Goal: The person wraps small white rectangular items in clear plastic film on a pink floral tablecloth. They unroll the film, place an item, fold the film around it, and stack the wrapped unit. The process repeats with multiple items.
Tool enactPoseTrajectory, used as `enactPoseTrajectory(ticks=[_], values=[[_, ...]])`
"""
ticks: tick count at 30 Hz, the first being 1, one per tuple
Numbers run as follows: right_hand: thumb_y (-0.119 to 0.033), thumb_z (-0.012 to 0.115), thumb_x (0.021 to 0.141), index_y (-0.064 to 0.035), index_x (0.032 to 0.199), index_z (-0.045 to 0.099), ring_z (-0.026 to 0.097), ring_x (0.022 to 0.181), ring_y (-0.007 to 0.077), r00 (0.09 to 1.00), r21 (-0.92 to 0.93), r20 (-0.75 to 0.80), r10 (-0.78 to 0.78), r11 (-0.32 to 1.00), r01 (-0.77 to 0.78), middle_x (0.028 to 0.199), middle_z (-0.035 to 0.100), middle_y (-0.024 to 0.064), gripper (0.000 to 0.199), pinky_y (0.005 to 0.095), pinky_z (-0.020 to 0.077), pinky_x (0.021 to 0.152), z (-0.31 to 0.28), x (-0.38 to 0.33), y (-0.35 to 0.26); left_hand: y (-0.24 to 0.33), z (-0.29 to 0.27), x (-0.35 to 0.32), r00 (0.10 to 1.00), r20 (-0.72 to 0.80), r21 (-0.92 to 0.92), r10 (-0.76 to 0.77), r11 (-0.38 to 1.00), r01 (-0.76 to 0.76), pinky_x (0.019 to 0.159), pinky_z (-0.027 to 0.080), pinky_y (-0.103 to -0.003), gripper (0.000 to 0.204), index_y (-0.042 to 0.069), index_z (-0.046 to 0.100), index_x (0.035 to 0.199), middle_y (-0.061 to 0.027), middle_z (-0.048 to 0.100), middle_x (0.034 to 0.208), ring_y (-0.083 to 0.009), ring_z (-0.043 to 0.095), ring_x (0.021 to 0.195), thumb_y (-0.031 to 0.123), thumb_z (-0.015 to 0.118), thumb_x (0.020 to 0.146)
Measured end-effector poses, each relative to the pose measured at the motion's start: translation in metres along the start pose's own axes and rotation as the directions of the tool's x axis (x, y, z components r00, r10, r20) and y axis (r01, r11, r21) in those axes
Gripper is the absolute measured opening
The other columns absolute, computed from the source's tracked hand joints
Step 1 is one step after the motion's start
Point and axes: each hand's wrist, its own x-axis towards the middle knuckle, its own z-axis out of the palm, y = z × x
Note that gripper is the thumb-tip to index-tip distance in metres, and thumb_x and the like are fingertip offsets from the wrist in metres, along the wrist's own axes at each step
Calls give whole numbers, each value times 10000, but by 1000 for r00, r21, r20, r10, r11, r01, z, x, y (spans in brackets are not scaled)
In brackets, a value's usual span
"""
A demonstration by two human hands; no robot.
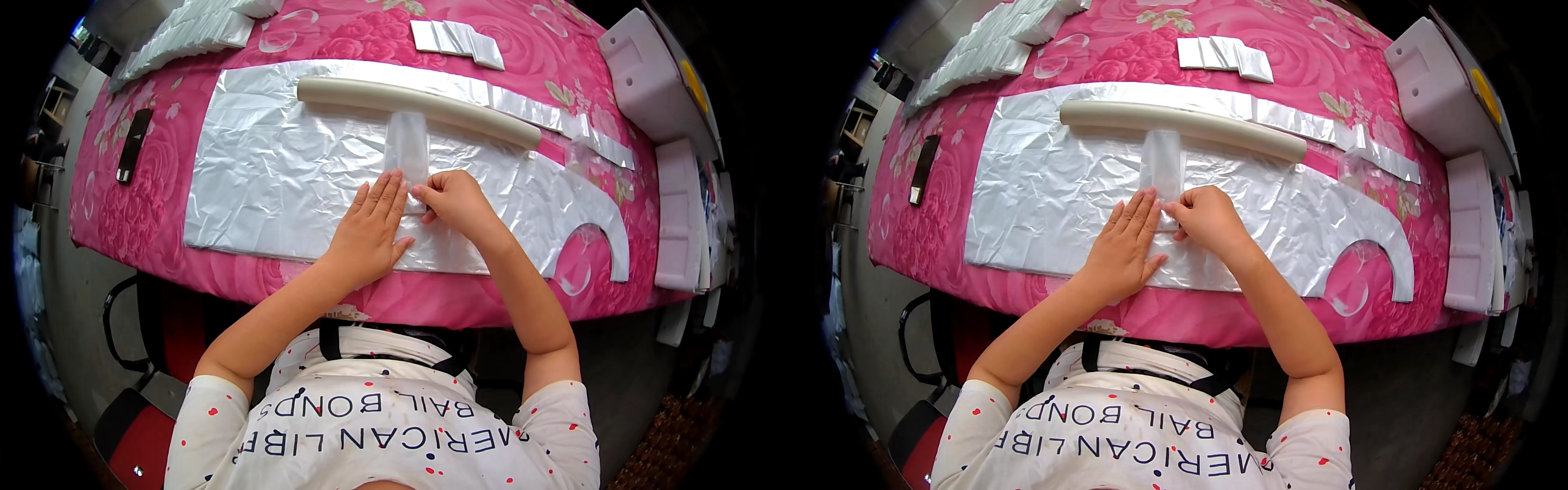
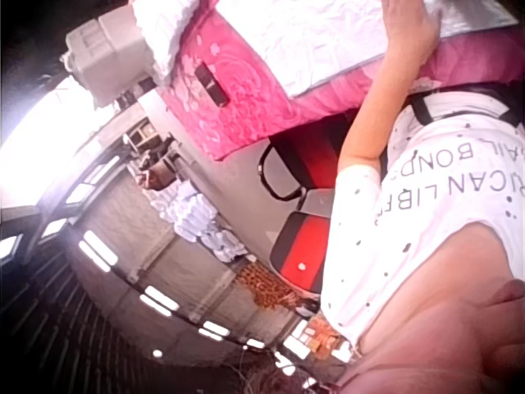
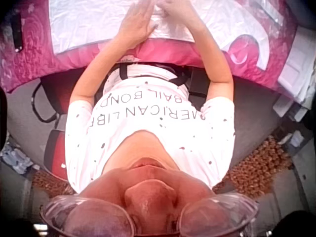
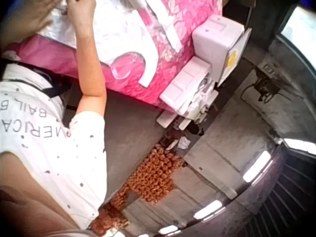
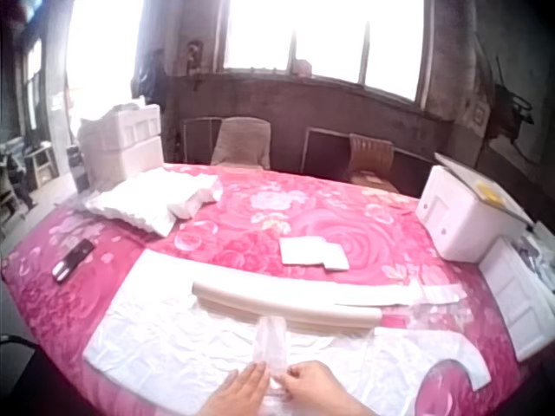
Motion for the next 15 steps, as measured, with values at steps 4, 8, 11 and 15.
enactPoseTrajectory(ticks=[4,8,11,15], values=[[-175,684,783,27,878,610,603,557,114,990,-44,-108,-95,995,91,628,601,52,235,242,436,491,6,-8,4,1,3,1,999,-32,37,-10,999,11,1106,148,-417,685,-33,254,1378,-186,210,1459,-292,176,1369,329,510,856],[-162,746,671,-34,1065,574,589,841,227,899,-389,-293,-327,899,200,946,599,118,448,344,477,751,16,-26,14,-2,2,2,999,-45,32,-2,999,3,1098,180,-401,675,-37,293,1359,-189,266,1434,-292,233,1346,322,532,841],[-159,713,696,-40,1139,548,555,1012,240,576,-744,-187,-796,498,445,1100,570,127,488,361,449,873,15,-19,27,-6,-6,9,996,-80,40,36,999,-33,1074,235,-393,641,-48,356,1315,-192,360,1375,-303,328,1291,284,567,809],[-131,685,714,-43,1225,505,441,1198,262,523,-754,184,-832,222,618,1270,498,94,548,361,375,996,2,2,33,-9,-8,15,988,-137,59,74,996,-67,1017,320,-391,596,-60,437,1242,-191,475,1271,-311,441,1194,194,613,733]])
